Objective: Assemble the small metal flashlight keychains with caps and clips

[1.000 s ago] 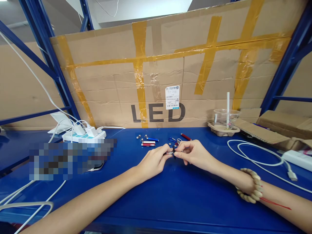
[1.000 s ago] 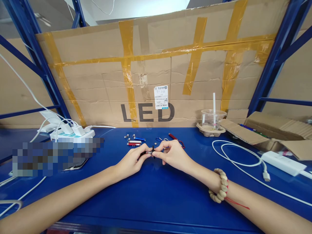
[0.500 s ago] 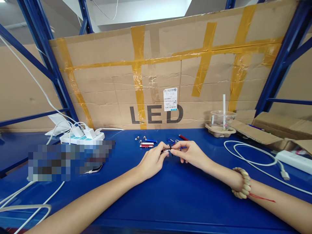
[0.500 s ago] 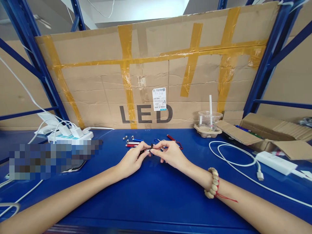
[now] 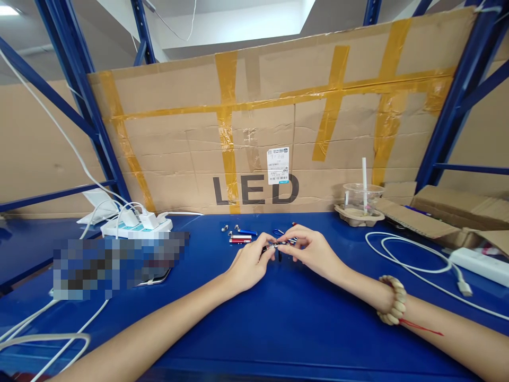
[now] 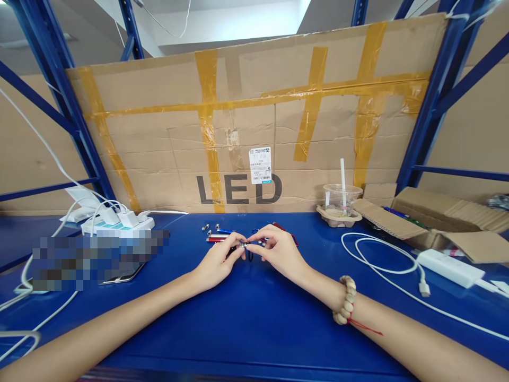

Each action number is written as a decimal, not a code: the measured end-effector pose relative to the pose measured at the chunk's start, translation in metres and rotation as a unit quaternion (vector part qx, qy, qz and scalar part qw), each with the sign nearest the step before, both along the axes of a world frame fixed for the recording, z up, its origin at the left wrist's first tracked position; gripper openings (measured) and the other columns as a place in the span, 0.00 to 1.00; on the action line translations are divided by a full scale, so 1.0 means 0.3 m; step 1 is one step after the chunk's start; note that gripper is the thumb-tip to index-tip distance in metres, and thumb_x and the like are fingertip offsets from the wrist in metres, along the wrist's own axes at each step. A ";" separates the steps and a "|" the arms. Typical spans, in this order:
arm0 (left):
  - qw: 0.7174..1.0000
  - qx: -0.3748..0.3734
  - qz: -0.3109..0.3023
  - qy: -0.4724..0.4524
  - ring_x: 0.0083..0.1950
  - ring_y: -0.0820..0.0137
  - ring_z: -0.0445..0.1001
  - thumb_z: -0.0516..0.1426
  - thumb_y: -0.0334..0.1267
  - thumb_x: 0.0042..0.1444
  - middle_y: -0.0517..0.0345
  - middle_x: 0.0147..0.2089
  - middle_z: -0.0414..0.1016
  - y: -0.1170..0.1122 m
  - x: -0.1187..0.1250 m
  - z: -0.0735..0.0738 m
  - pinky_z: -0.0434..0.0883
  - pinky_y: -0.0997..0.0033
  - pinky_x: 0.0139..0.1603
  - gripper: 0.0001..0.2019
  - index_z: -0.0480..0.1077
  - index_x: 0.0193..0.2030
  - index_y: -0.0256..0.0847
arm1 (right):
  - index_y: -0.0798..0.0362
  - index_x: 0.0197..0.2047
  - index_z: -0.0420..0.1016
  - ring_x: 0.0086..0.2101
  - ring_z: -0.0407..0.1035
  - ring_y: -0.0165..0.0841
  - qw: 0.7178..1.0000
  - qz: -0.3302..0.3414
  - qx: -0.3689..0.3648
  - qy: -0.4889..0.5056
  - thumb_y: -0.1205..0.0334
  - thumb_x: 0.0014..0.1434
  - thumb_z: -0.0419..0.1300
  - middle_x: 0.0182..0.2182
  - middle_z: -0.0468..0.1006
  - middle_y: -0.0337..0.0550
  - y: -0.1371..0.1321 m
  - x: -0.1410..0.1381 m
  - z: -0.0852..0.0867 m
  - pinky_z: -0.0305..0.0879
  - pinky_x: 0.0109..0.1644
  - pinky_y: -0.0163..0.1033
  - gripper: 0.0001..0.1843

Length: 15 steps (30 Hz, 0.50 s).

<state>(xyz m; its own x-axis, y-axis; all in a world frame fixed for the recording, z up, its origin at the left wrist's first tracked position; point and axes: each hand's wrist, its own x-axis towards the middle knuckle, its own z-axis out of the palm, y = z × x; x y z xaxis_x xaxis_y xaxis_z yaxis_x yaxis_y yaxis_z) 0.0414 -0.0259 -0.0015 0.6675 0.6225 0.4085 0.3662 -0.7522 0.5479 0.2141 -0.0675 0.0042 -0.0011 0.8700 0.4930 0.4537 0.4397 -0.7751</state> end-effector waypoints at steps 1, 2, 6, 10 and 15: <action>1.000 -0.001 0.000 0.000 0.36 0.72 0.70 0.44 0.38 0.60 0.63 0.33 0.72 0.001 0.000 -0.001 0.64 0.71 0.40 0.07 0.59 0.43 0.44 | 0.55 0.31 0.77 0.17 0.63 0.21 1.000 0.006 0.010 -0.004 0.50 0.45 0.63 0.33 0.71 0.43 0.001 0.001 -0.002 0.66 0.19 0.32 0.15; 1.000 -0.003 -0.001 0.001 0.36 0.72 0.70 0.44 0.38 0.60 0.63 0.33 0.72 0.001 -0.001 -0.002 0.64 0.71 0.40 0.07 0.59 0.43 0.44 | 0.54 0.30 0.77 0.17 0.63 0.22 1.000 0.013 0.014 -0.005 0.50 0.46 0.62 0.32 0.70 0.43 0.002 0.002 -0.004 0.66 0.19 0.32 0.15; 0.999 -0.015 -0.028 -0.006 0.35 0.72 0.70 0.43 0.38 0.60 0.62 0.33 0.71 0.000 -0.005 -0.001 0.65 0.71 0.40 0.06 0.59 0.40 0.43 | 0.56 0.28 0.76 0.17 0.63 0.22 1.000 0.020 -0.015 0.010 0.50 0.44 0.64 0.31 0.71 0.42 0.009 0.006 -0.006 0.65 0.18 0.31 0.16; 0.997 -0.017 -0.068 0.012 0.37 0.72 0.71 0.43 0.38 0.61 0.61 0.34 0.72 -0.015 -0.015 0.012 0.65 0.71 0.42 0.06 0.58 0.39 0.43 | 0.57 0.30 0.74 0.17 0.63 0.23 0.995 0.023 -0.101 0.012 0.52 0.40 0.66 0.26 0.72 0.41 0.017 0.017 -0.003 0.59 0.15 0.29 0.18; 0.995 -0.009 -0.088 0.043 0.39 0.71 0.71 0.44 0.36 0.60 0.60 0.36 0.72 -0.033 -0.026 0.025 0.65 0.71 0.41 0.04 0.58 0.38 0.43 | 0.58 0.42 0.72 0.20 0.65 0.27 0.981 0.050 -0.189 0.008 0.57 0.41 0.66 0.16 0.70 0.36 0.016 0.029 -0.001 0.57 0.18 0.28 0.24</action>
<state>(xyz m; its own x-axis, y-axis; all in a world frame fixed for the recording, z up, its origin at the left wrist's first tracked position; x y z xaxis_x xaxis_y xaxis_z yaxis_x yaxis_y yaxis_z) 0.0336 -0.0358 0.0060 0.7996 0.4989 0.3343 0.2754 -0.7994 0.5340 0.2229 -0.0626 0.0039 -0.0914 0.9866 0.1355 0.4100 0.1613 -0.8977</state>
